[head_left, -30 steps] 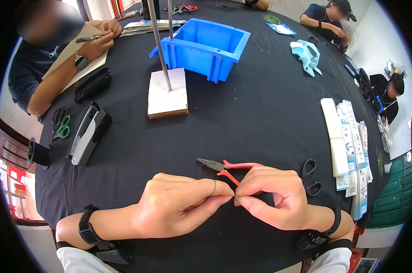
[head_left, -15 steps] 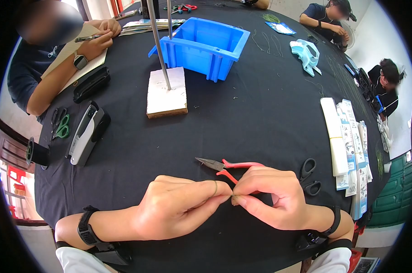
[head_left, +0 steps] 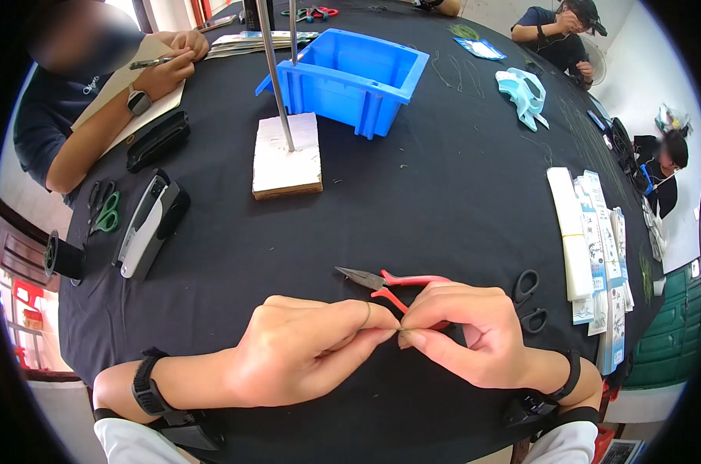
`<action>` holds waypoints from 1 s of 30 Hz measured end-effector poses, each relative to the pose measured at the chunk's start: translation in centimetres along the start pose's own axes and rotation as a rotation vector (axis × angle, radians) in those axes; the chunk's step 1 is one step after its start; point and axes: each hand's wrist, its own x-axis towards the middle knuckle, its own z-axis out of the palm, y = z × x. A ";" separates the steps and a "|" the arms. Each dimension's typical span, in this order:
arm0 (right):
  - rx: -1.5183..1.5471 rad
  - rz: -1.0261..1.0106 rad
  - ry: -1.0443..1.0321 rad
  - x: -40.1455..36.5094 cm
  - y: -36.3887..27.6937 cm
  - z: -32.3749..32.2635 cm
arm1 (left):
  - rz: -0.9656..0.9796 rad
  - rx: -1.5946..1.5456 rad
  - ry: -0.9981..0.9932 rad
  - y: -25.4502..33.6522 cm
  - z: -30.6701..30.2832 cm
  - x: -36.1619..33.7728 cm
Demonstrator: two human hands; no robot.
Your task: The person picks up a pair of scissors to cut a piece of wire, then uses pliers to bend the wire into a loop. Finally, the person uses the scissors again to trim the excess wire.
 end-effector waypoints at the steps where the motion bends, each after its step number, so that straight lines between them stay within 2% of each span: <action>1: 0.004 -0.004 0.000 0.0 0.0 0.0 | -0.006 -0.005 0.006 -0.1 0.1 -0.1; 20: -0.005 -0.002 -0.011 -0.2 0.0 0.1 | -0.019 -0.033 -0.050 0.0 0.0 -0.1; 30: -0.043 -0.016 -0.014 -0.1 0.1 0.2 | 0.006 -0.035 -0.011 -0.2 0.4 -0.4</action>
